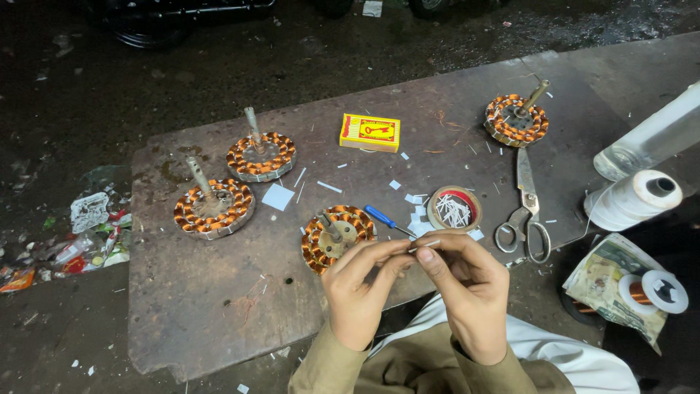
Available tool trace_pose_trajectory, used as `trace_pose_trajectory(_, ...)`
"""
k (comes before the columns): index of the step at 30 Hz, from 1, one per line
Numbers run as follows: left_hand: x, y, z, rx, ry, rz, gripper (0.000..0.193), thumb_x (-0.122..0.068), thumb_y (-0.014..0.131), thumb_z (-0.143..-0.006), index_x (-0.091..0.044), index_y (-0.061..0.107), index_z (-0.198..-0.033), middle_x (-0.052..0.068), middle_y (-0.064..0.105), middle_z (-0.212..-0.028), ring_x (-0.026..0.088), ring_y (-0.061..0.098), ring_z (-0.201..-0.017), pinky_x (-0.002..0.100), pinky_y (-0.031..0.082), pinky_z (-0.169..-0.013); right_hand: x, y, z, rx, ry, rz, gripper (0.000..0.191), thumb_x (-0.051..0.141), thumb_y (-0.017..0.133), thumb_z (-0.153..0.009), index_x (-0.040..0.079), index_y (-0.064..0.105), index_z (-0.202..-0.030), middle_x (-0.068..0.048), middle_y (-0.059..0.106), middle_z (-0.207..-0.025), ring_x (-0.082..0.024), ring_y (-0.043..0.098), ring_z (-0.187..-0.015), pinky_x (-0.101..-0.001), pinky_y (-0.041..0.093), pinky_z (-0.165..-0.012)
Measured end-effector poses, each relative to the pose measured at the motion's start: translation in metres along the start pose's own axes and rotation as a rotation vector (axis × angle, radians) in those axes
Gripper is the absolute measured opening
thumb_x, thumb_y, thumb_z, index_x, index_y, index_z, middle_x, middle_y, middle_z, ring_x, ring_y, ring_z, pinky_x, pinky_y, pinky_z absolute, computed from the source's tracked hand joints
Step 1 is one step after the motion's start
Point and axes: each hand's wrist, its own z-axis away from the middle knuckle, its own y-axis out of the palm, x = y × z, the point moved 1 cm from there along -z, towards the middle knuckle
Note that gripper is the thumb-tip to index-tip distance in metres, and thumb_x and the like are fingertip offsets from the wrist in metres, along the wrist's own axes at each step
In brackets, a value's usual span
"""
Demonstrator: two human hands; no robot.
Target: The person sits at a low table and works on circular electrical components, likely motor stators. They use scissors to cut copper wire, strip insulation, and insert small white insulating pieces into the slots of the components.
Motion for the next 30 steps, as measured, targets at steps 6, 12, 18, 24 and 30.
trace_pose_trajectory(6, 0.003, -0.001, -0.001, -0.007, -0.036, 0.062, 0.019, 0.004, 0.075, -0.089, 0.002, 0.075, -0.108, 0.009, 0.076, -0.096, 0.014, 0.077, -0.081, 0.025, 0.062, -0.07, 0.001, 0.003, 0.0, -0.003, 0.043, 0.045, 0.013, -0.003, 0.069, -0.093, -0.007, 0.071, -0.106, -0.012, 0.071, -0.111, -0.015, 0.069, -0.101, -0.0293, 0.056, -0.09)
trace_pose_trajectory(12, 0.003, -0.003, -0.001, 0.024, -0.06, 0.136, 0.02, 0.005, 0.071, -0.092, 0.003, 0.073, -0.112, 0.011, 0.076, -0.103, 0.016, 0.079, -0.089, 0.026, 0.064, -0.077, 0.002, 0.003, -0.006, 0.012, 0.024, -0.007, 0.012, -0.004, 0.068, -0.095, -0.008, 0.07, -0.106, -0.013, 0.07, -0.111, -0.016, 0.068, -0.103, -0.0302, 0.055, -0.093)
trace_pose_trajectory(18, -0.001, -0.008, -0.002, 0.03, -0.056, 0.131, 0.014, 0.005, 0.071, -0.094, 0.003, 0.075, -0.108, 0.012, 0.077, -0.102, 0.017, 0.079, -0.088, 0.026, 0.064, -0.076, 0.004, 0.004, -0.005, -0.005, 0.025, -0.126, 0.012, -0.005, 0.065, -0.097, -0.008, 0.069, -0.109, -0.015, 0.07, -0.11, -0.018, 0.067, -0.102, -0.0321, 0.054, -0.093)
trace_pose_trajectory(24, -0.001, -0.009, -0.002, 0.029, -0.054, 0.1, 0.014, 0.004, 0.071, -0.093, 0.003, 0.075, -0.106, 0.012, 0.077, -0.101, 0.017, 0.079, -0.087, 0.026, 0.064, -0.075, 0.004, 0.007, -0.005, 0.0, 0.008, -0.064, 0.012, -0.006, 0.066, -0.096, -0.008, 0.068, -0.107, -0.014, 0.069, -0.112, -0.017, 0.067, -0.104, -0.032, 0.054, -0.092)
trace_pose_trajectory(30, 0.001, -0.01, -0.004, 0.037, -0.061, 0.09, 0.014, 0.004, 0.072, -0.093, 0.002, 0.075, -0.106, 0.011, 0.077, -0.1, 0.016, 0.079, -0.086, 0.026, 0.064, -0.074, 0.003, 0.01, -0.006, -0.005, -0.006, -0.029, 0.012, -0.006, 0.067, -0.095, -0.008, 0.068, -0.107, -0.014, 0.069, -0.111, -0.017, 0.067, -0.103, -0.0309, 0.055, -0.091)
